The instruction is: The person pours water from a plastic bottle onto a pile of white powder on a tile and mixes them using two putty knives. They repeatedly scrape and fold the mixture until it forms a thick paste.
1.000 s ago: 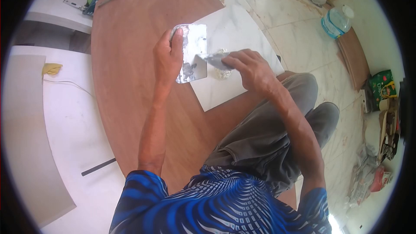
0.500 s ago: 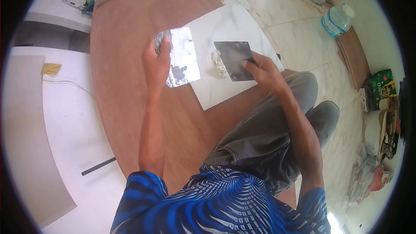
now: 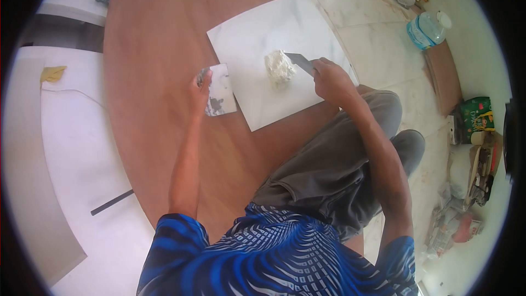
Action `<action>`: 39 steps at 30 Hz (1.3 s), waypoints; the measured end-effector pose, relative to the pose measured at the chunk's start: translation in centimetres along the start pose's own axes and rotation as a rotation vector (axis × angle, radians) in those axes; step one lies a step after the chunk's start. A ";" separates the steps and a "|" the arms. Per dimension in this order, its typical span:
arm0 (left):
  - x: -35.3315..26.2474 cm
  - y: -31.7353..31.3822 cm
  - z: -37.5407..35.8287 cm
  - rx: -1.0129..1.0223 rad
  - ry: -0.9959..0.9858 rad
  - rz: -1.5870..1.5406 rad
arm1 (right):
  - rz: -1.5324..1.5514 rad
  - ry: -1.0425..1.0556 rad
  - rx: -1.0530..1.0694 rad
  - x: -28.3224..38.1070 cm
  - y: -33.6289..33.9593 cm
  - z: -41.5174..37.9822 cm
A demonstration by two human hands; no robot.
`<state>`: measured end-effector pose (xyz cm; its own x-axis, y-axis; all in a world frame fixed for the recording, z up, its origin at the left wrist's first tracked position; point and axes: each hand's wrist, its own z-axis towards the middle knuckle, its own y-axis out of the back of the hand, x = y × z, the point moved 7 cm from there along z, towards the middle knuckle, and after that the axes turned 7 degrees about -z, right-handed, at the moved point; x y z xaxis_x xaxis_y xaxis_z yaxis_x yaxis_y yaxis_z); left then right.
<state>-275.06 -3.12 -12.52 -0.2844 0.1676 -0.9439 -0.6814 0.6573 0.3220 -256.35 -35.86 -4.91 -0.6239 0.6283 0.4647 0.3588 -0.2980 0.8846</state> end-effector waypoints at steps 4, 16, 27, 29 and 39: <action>4.6 0.5 0.9 0.010 0.052 -0.004 | -0.283 0.318 -0.063 2.3 -3.0 0.4; 8.3 1.1 0.4 -0.123 0.042 -0.056 | -0.166 0.333 -0.080 3.1 -5.6 0.4; 8.6 1.5 0.1 -0.268 0.072 0.006 | 0.456 -0.152 0.417 -11.1 -5.8 13.7; 8.5 1.4 -0.8 -0.308 0.091 0.045 | 0.462 -0.098 0.473 -12.0 -7.4 15.2; 6.5 1.5 -2.0 -0.309 0.100 0.166 | 0.108 0.159 0.679 -4.4 -7.4 17.2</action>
<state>-279.34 -2.53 -17.98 -0.4629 0.1706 -0.8698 -0.7875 0.3714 0.4919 -244.29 -24.07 -14.15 -0.6359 0.4921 0.5946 0.7459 0.1941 0.6371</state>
